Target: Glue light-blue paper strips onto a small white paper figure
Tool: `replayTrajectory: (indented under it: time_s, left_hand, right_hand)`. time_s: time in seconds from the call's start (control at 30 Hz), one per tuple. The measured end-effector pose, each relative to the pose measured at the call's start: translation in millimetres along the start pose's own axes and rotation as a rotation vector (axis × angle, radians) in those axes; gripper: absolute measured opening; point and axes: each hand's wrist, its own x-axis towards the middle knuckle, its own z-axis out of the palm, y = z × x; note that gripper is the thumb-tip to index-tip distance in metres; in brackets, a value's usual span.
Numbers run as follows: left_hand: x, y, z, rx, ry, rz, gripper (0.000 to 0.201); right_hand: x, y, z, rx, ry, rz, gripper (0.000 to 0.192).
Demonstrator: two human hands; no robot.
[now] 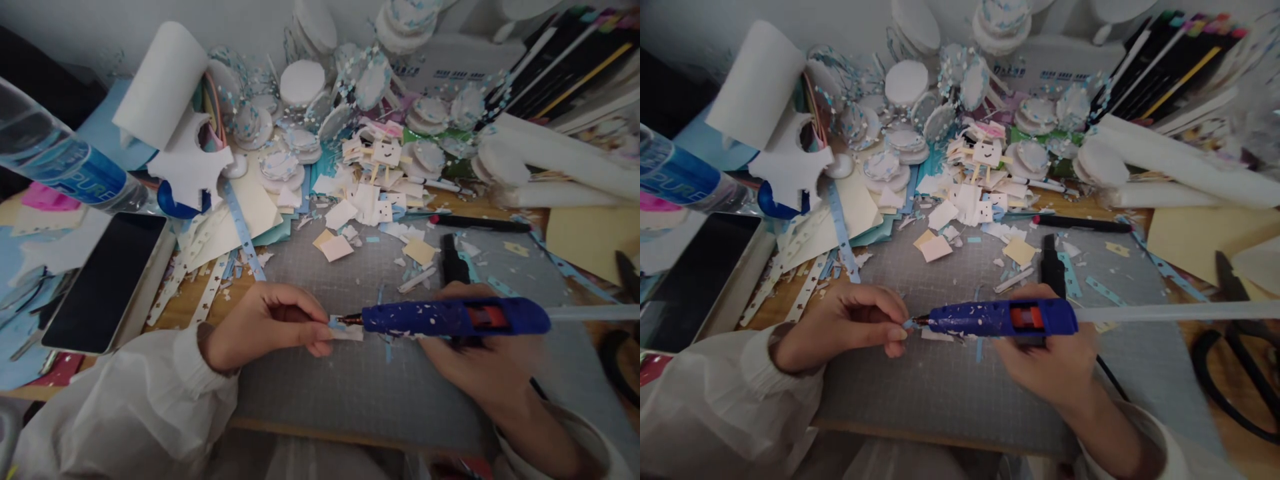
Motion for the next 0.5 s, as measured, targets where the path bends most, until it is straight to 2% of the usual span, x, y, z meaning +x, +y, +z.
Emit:
replayTrajectory:
  time_s: [0.5]
  left_hand:
    - [-0.8,-1.2,-0.3,-0.032,-0.026,0.020,0.008]
  right_hand:
    - [2.3,-1.0,-0.5,0.010,-0.007,-0.009,0.011]
